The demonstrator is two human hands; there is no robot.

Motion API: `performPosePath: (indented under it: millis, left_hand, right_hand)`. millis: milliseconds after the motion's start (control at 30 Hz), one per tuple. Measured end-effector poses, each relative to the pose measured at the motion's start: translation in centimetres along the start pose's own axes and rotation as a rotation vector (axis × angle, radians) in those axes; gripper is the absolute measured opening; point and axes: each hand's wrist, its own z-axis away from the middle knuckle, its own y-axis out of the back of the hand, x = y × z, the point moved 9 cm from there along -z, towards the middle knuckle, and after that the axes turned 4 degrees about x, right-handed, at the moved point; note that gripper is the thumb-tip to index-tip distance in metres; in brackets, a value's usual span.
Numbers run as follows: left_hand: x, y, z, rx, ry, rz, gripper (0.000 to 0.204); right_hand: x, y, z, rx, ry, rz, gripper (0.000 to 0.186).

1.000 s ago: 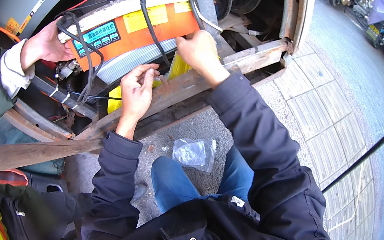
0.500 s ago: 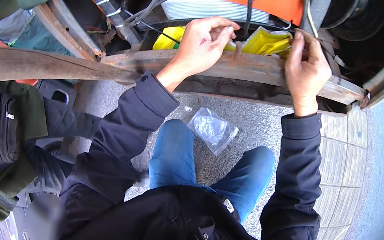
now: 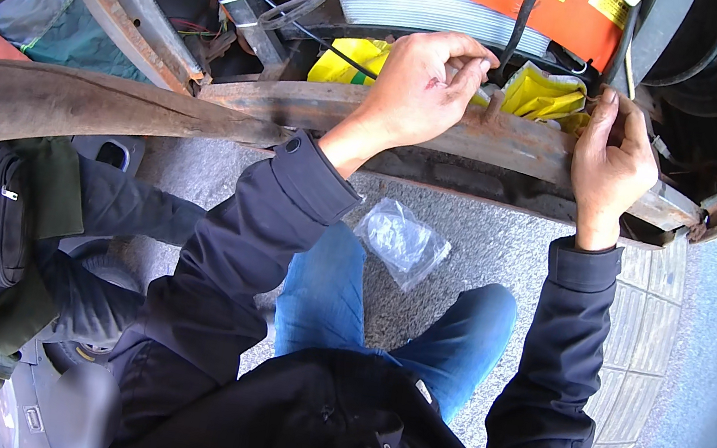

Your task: The person kneels beside an open compartment of a three-wheeled vehicle and uses a wrench to tighten connections on an orange battery pack. They repeatedly adjust wires and secure the battery within the frame.

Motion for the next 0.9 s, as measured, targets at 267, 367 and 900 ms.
performPosePath:
  millis: [267,367,900]
  left_hand:
    - [-0.36,-0.1,0.2,-0.046,0.023,-0.009,0.016]
    - [-0.15,-0.08,0.23,-0.046,-0.001,0.003,0.016]
    - [-0.04,-0.16,0.25,-0.056,0.018,0.021,0.016]
  right_hand:
    - [-0.14,-0.25,0.02,-0.029,-0.035,0.06,0.015]
    - [-0.37,-0.26,-0.02,-0.023,-0.032,0.065,0.015]
    - [-0.2,-0.27,0.15,-0.015,-0.05,0.074,0.013]
